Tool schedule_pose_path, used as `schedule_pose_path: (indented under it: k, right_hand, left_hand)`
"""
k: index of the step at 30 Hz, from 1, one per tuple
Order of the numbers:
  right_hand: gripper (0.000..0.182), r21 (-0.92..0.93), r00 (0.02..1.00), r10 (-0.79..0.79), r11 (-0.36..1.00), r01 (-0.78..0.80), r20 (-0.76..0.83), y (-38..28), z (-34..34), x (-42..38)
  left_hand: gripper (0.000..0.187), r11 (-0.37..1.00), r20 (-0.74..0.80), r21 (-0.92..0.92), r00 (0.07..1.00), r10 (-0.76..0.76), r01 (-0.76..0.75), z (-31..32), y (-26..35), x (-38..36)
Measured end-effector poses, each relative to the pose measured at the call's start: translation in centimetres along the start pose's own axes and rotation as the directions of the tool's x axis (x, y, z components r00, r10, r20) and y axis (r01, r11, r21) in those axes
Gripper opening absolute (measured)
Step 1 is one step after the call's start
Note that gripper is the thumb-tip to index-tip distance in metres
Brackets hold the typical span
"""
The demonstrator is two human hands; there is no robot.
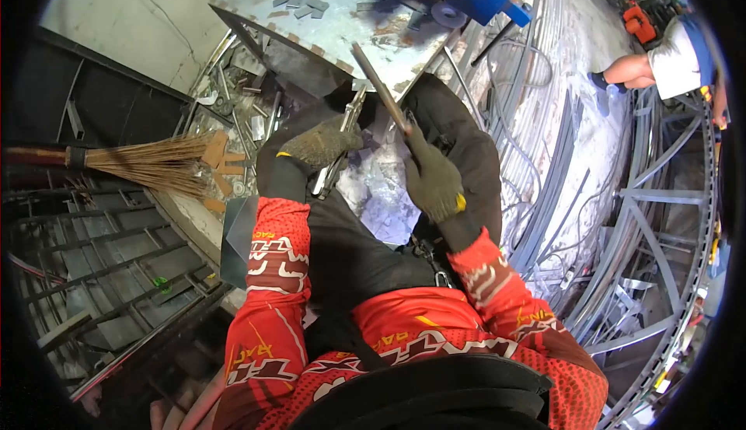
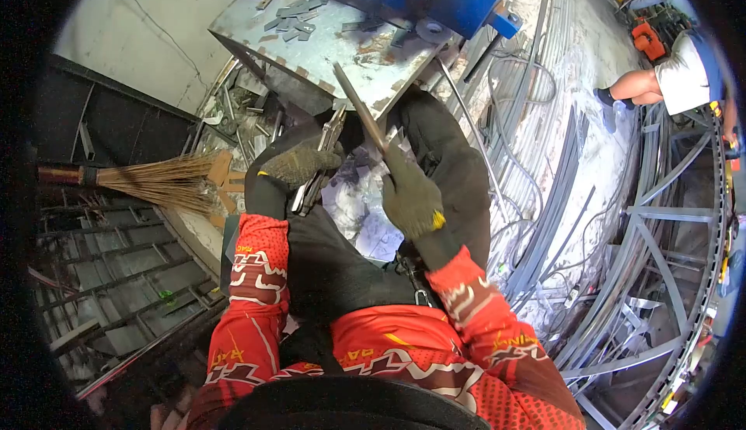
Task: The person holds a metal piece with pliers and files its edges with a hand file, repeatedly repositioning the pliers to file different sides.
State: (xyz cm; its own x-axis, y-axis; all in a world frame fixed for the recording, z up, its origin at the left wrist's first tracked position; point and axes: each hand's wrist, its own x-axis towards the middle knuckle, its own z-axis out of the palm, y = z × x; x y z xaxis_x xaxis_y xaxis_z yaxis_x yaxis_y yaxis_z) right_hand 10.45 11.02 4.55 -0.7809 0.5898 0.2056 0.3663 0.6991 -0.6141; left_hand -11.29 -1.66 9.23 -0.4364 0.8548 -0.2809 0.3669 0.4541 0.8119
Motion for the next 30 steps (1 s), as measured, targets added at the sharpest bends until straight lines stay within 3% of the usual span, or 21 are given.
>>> schedule_pose_path:
  k: [1,4,5,10,12,18,20,23,25,26,28,30]
  right_hand:
    - [0.056,0.034,0.999,-0.022,0.999,0.024,-0.038,0.3,-0.3,-0.9]
    - [0.048,0.017,0.999,-0.032,0.999,0.032,-0.016,0.4,-0.3,0.2]
    - [0.049,-0.066,0.997,0.046,0.997,-0.041,0.067,-0.2,-0.2,1.9]
    - [0.050,-0.057,0.998,-0.042,0.997,0.045,0.039,-0.4,1.2,5.7]
    - [0.051,0.007,0.995,0.076,0.997,-0.077,0.070,-0.7,-0.2,4.1]
    - [0.053,0.272,0.991,0.132,0.953,-0.132,0.018,3.2,-2.6,-4.6]
    - [0.053,0.267,0.985,0.170,0.950,-0.161,-0.010,3.2,-2.8,-4.9]
    - [0.051,0.247,0.980,0.197,0.950,-0.192,0.001,2.6,-2.4,-3.3]
    - [0.052,0.204,0.993,-0.014,0.978,0.038,-0.118,2.2,-1.3,-2.0]
    - [0.052,0.206,0.993,-0.012,0.978,0.036,-0.117,2.0,-0.8,-1.0]
    - [0.054,-0.037,1.000,-0.015,0.999,0.016,0.026,1.1,-0.3,1.6]
    - [0.055,-0.093,0.999,-0.015,0.995,0.019,0.043,0.4,0.6,4.8]
  left_hand:
    - [0.027,0.991,0.069,-0.133,0.997,-0.026,0.035,0.2,-1.0,0.5]
    - [0.026,0.995,0.157,-0.073,0.986,-0.060,0.073,1.0,-4.0,1.9]
    - [0.026,0.995,0.169,-0.064,0.984,-0.062,0.074,1.3,-4.8,2.1]
    - [0.029,0.984,0.053,-0.173,0.998,-0.032,0.040,1.3,-4.8,1.9]
    - [0.029,0.986,0.051,-0.164,0.998,-0.034,0.041,1.1,-4.4,1.7]
    - [0.030,0.986,0.095,-0.152,0.994,-0.055,0.069,0.9,-2.8,1.0]
    - [0.031,0.987,0.123,-0.140,0.990,-0.065,0.082,0.9,-2.2,0.8]
    - [0.031,0.989,0.155,-0.116,0.985,-0.077,0.096,1.0,-1.5,0.5]
    - [0.032,0.989,0.167,-0.103,0.982,-0.088,0.106,1.1,-1.1,0.3]
    - [0.032,0.989,0.174,-0.097,0.980,-0.094,0.112,1.2,-0.9,0.3]
    - [0.032,0.989,0.192,-0.081,0.976,-0.105,0.123,1.2,-0.6,0.2]
    - [0.033,0.989,0.214,-0.066,0.970,-0.116,0.133,1.2,-0.5,0.2]
